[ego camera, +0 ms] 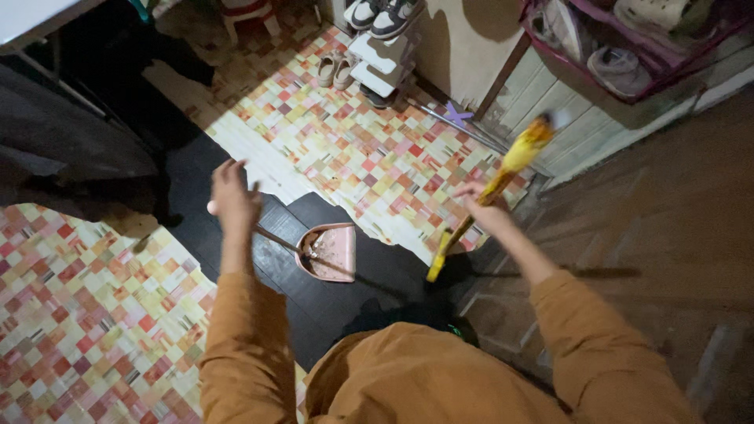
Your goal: The person assembles a broom by hand, attaching a yellow patterned handle to a yellow and black broom head while standing near a shoe rack.
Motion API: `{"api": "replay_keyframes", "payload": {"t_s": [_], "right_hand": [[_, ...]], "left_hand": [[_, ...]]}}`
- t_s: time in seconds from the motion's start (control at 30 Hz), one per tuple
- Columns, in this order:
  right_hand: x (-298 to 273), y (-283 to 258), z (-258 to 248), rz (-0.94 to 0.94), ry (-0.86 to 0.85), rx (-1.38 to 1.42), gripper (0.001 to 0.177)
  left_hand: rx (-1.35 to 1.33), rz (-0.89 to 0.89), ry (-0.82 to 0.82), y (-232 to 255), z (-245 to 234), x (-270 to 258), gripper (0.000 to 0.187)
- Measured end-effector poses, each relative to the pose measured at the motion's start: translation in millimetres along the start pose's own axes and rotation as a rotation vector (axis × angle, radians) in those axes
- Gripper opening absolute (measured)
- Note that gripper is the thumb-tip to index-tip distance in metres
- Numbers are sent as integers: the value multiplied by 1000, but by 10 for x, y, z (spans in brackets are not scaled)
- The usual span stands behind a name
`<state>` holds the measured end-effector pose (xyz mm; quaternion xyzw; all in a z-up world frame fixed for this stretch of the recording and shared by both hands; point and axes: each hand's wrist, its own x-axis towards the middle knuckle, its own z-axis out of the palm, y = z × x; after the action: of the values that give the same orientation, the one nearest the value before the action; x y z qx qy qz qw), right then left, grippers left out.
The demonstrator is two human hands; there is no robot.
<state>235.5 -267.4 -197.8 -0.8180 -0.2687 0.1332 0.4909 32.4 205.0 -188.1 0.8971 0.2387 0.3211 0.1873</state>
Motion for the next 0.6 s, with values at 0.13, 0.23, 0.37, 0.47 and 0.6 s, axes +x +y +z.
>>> {"api": "replay_keyframes", "payload": {"t_s": [0.13, 0.23, 0.37, 0.47, 0.6], "right_hand": [[-44, 38, 438, 377, -125, -194, 16], [-147, 209, 712, 256, -247, -221, 22], [-131, 594, 1123, -327, -235, -34, 25], [-155, 640, 1166, -160, -323, 361, 40], [-238, 61, 1293, -323, -211, 507, 36]], "left_hand": [[-627, 342, -175, 1362, -77, 82, 60], [-1150, 534, -477, 2133, -166, -182, 67], [-1644, 237, -442, 2605, 243, -721, 42], [-1630, 153, -389, 2488, 332, -844, 27], [-1413, 270, -399, 2609, -23, -826, 20]]}}
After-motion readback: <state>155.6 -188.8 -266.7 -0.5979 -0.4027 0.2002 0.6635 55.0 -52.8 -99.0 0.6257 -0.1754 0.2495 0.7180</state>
